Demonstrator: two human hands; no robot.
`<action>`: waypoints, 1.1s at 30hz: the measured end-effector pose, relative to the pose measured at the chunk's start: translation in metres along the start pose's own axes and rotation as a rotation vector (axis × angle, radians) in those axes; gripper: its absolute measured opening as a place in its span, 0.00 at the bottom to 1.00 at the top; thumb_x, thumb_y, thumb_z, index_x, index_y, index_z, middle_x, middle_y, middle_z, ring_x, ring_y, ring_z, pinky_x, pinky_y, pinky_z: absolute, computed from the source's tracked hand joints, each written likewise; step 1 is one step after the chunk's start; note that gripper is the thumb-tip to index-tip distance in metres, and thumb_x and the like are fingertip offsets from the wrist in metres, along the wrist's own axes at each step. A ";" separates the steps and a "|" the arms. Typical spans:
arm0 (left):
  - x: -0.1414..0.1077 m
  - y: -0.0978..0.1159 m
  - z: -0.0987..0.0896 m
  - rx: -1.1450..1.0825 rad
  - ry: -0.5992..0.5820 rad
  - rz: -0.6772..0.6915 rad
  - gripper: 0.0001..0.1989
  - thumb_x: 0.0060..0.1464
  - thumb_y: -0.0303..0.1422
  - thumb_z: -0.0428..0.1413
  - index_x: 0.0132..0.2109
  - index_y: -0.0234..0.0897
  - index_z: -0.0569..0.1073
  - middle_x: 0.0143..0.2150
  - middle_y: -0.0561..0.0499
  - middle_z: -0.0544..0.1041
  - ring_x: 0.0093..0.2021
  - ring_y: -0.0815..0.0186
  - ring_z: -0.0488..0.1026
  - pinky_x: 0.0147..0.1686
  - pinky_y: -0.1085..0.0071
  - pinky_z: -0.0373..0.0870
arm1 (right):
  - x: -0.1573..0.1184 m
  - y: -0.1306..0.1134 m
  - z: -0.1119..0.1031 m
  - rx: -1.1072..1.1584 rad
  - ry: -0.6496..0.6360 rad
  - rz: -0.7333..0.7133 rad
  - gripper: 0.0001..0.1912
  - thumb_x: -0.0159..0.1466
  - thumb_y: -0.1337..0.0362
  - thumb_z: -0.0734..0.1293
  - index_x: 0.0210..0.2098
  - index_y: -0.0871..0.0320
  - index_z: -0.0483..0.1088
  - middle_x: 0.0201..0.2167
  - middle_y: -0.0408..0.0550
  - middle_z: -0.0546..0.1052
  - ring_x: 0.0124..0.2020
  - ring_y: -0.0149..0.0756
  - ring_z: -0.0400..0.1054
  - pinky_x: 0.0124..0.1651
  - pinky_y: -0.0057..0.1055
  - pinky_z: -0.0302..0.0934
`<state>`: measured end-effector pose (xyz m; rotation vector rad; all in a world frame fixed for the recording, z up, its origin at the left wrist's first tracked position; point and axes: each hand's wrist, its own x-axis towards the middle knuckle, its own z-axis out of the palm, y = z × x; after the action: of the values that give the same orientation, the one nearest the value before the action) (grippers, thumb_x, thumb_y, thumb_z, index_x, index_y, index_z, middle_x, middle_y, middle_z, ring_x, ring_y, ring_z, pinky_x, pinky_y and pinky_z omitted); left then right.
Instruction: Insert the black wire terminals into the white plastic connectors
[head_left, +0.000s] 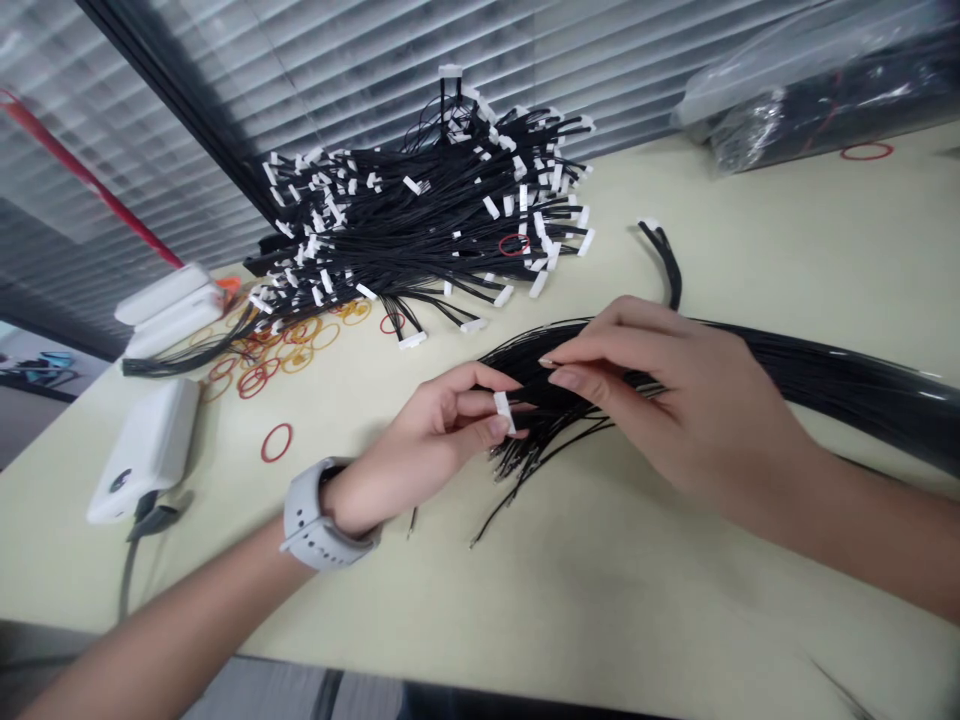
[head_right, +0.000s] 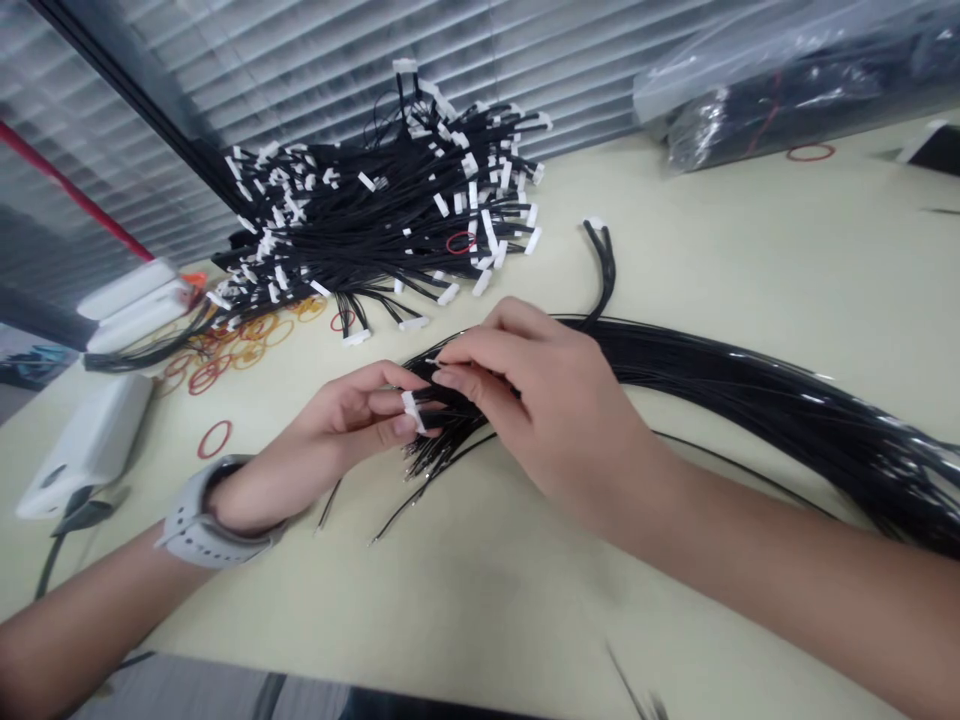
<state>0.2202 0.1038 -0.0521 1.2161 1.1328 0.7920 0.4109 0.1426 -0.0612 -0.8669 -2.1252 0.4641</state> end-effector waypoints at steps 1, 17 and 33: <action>0.000 0.000 -0.001 -0.012 -0.003 -0.004 0.07 0.55 0.23 0.53 0.42 0.34 0.65 0.39 0.49 0.77 0.39 0.69 0.73 0.41 0.72 0.65 | -0.001 0.000 0.001 -0.024 -0.009 -0.048 0.09 0.63 0.69 0.59 0.36 0.60 0.71 0.30 0.45 0.67 0.28 0.27 0.62 0.30 0.25 0.57; 0.000 0.002 -0.002 -0.017 -0.022 -0.010 0.09 0.53 0.26 0.56 0.43 0.34 0.67 0.34 0.50 0.76 0.35 0.69 0.71 0.36 0.74 0.64 | -0.010 0.002 0.003 -0.222 -0.123 -0.257 0.12 0.58 0.78 0.58 0.38 0.59 0.66 0.32 0.45 0.71 0.33 0.32 0.64 0.33 0.28 0.56; -0.001 0.002 -0.005 -0.048 -0.063 -0.011 0.08 0.54 0.23 0.55 0.43 0.32 0.68 0.33 0.49 0.77 0.34 0.70 0.73 0.35 0.75 0.66 | -0.009 0.001 -0.001 -0.164 -0.140 -0.331 0.11 0.62 0.72 0.59 0.44 0.58 0.63 0.34 0.44 0.72 0.35 0.30 0.64 0.36 0.26 0.58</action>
<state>0.2152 0.1050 -0.0502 1.1860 1.0619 0.7636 0.4163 0.1376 -0.0658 -0.5657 -2.4050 0.1850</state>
